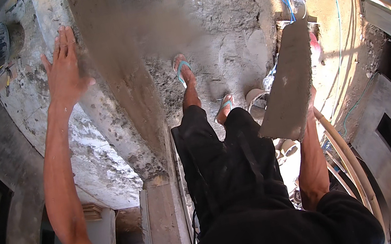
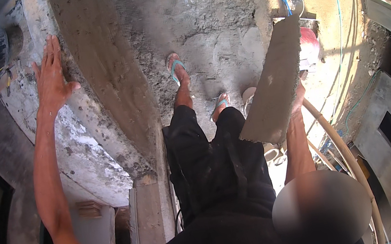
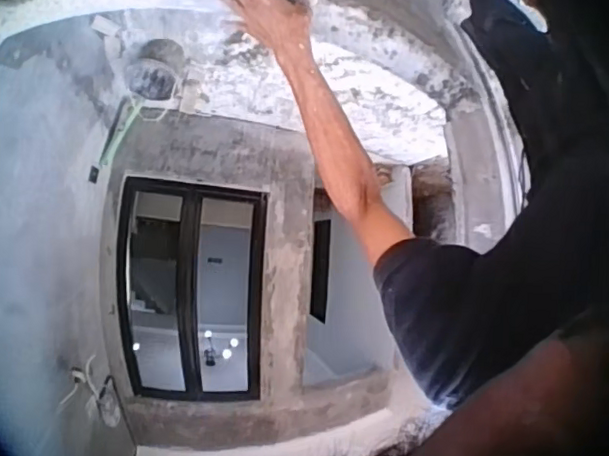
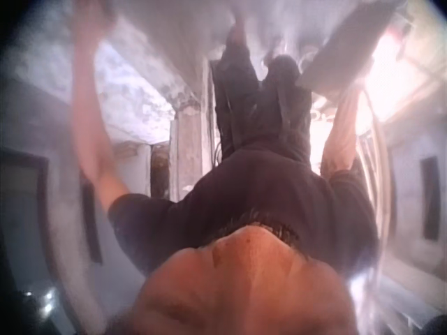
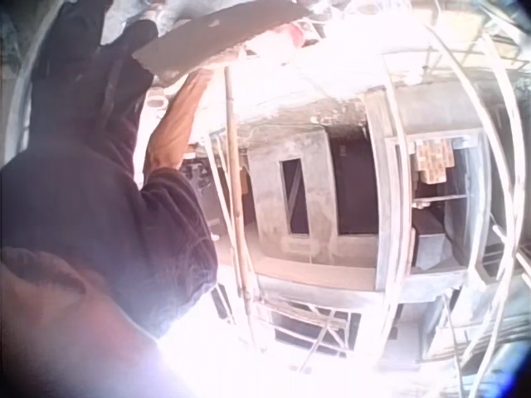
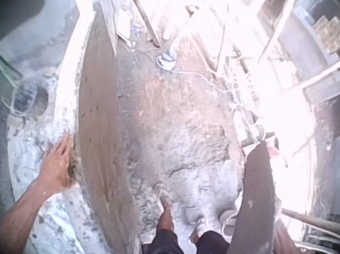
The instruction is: The person uses a rectangular trowel to smooth wet plaster onto the corner and face of a concrete wall structure.
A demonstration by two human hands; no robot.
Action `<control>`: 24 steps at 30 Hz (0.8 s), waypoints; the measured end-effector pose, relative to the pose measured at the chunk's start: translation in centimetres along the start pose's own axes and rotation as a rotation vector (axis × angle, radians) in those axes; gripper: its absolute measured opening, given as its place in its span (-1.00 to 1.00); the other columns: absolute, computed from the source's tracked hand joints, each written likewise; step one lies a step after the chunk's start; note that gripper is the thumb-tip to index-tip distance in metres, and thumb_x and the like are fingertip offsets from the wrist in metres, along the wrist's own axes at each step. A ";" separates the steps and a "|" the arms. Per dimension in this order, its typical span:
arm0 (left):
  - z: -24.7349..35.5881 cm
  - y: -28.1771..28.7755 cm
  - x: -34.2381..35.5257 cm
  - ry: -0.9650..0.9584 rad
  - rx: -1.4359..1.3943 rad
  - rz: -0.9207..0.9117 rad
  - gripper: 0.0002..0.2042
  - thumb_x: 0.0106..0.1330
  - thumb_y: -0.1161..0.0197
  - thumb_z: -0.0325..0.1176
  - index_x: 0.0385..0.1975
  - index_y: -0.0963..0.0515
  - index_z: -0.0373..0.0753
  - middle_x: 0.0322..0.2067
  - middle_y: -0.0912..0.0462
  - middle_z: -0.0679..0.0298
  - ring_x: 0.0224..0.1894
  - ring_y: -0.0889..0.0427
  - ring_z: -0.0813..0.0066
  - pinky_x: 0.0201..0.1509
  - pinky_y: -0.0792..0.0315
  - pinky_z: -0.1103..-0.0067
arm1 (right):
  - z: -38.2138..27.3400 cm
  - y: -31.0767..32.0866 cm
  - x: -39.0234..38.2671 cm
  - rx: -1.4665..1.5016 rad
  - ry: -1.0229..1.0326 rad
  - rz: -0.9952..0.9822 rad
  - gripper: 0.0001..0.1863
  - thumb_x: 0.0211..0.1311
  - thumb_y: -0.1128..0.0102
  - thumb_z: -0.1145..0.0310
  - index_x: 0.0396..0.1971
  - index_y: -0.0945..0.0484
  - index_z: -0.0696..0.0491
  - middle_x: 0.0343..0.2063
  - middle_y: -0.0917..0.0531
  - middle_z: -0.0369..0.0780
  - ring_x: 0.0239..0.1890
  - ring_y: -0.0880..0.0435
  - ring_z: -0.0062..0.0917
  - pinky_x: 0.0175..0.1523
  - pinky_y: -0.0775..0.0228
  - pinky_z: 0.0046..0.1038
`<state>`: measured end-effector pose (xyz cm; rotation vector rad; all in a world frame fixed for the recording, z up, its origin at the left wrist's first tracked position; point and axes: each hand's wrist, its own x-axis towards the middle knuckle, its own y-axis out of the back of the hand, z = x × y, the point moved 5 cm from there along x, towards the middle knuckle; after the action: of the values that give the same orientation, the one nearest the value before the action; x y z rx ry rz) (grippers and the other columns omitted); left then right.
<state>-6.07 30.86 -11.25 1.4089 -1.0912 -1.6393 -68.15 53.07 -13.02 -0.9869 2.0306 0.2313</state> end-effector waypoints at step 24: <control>1.2 0.1 0.9 -0.061 0.302 -0.096 0.43 -0.31 -0.71 -0.20 0.58 0.24 -0.27 0.58 0.05 0.03 0.60 0.01 0.05 0.54 0.18 -0.20 | 33.7 -12.8 -13.3 0.040 -0.870 -0.371 -0.45 0.49 -0.08 0.27 0.39 -0.16 -0.12 -0.52 -0.44 -0.31 -0.60 -0.44 -0.61 -0.55 -0.42 -0.46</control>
<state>-7.43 30.14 -11.42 1.6339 -1.3704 -1.6439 -33.96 68.19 -21.70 -0.9845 1.0449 0.3425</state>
